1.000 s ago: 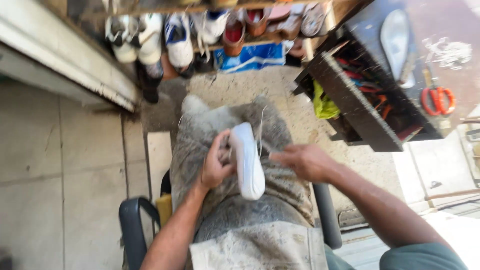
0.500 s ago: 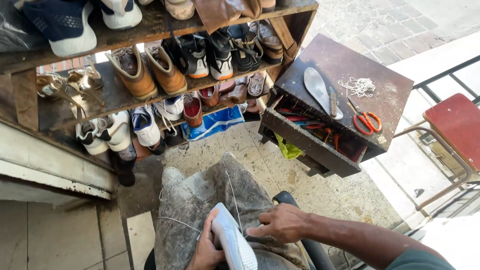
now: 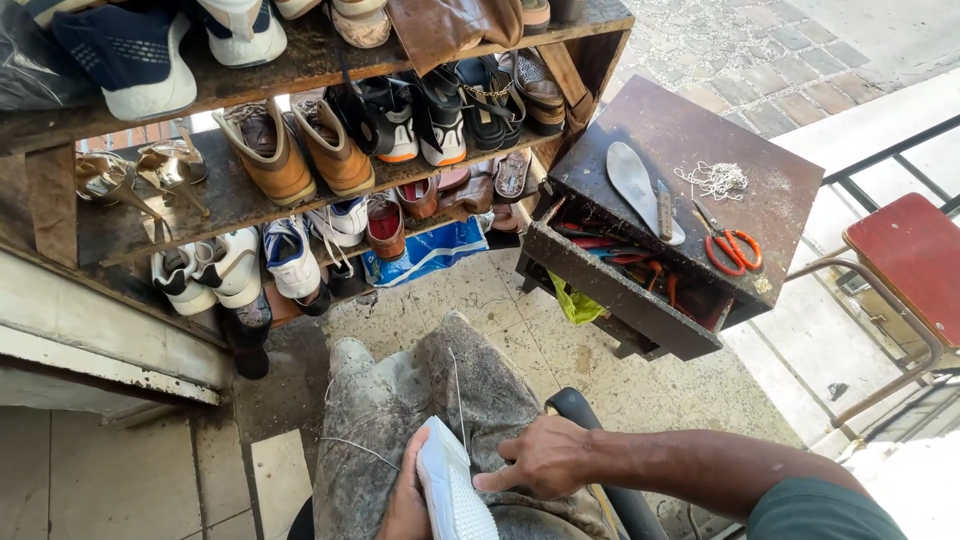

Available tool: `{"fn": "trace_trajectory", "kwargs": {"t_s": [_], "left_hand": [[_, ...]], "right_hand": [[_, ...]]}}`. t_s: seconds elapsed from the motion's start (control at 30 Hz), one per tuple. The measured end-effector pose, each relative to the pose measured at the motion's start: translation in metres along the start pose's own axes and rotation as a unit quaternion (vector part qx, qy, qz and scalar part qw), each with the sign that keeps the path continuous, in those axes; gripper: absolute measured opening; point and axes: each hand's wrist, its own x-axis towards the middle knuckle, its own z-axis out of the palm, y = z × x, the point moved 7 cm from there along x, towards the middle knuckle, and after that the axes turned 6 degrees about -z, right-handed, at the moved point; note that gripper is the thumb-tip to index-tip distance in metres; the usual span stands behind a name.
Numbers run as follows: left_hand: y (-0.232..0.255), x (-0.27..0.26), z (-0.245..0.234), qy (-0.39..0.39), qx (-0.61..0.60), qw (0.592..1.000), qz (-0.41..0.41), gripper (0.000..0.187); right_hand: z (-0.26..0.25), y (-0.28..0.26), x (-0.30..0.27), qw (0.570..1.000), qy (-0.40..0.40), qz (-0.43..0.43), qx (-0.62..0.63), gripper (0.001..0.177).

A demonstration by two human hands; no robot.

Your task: A person is hand-sewing the sole of a shoe using an awl and thread in a shoe repair shop.

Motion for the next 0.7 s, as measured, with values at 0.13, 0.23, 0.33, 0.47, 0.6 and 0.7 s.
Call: {"fn": "trace_trajectory", "kwargs": {"t_s": [0.13, 0.23, 0.33, 0.47, 0.6, 0.7], "left_hand": [[-0.014, 0.023, -0.005, -0.02, 0.017, 0.999, 0.041, 0.064], [0.002, 0.011, -0.004, -0.008, 0.129, 0.987, 0.098, 0.067], [-0.01, 0.022, -0.002, -0.009, 0.122, 0.991, 0.062, 0.068], [-0.008, 0.038, 0.003, -0.079, -0.06, 0.985, 0.142, 0.101], [0.033, -0.009, 0.017, -0.403, -0.215, 0.857, 0.239, 0.135], [0.055, -0.011, 0.016, -0.42, -0.233, 0.82, 0.313, 0.124]], "right_hand": [[0.018, 0.008, 0.005, 0.999, 0.032, -0.019, -0.009, 0.064], [0.021, 0.007, 0.009, 0.998, 0.06, -0.028, -0.003, 0.068], [0.015, 0.002, 0.011, 0.999, 0.038, 0.004, 0.024, 0.059], [0.016, 0.004, 0.016, 0.995, 0.074, 0.044, 0.045, 0.023], [-0.016, 0.025, 0.009, 0.979, 0.163, 0.111, 0.057, 0.019], [-0.017, 0.054, 0.009, 0.963, 0.242, 0.113, 0.034, 0.014]]}}
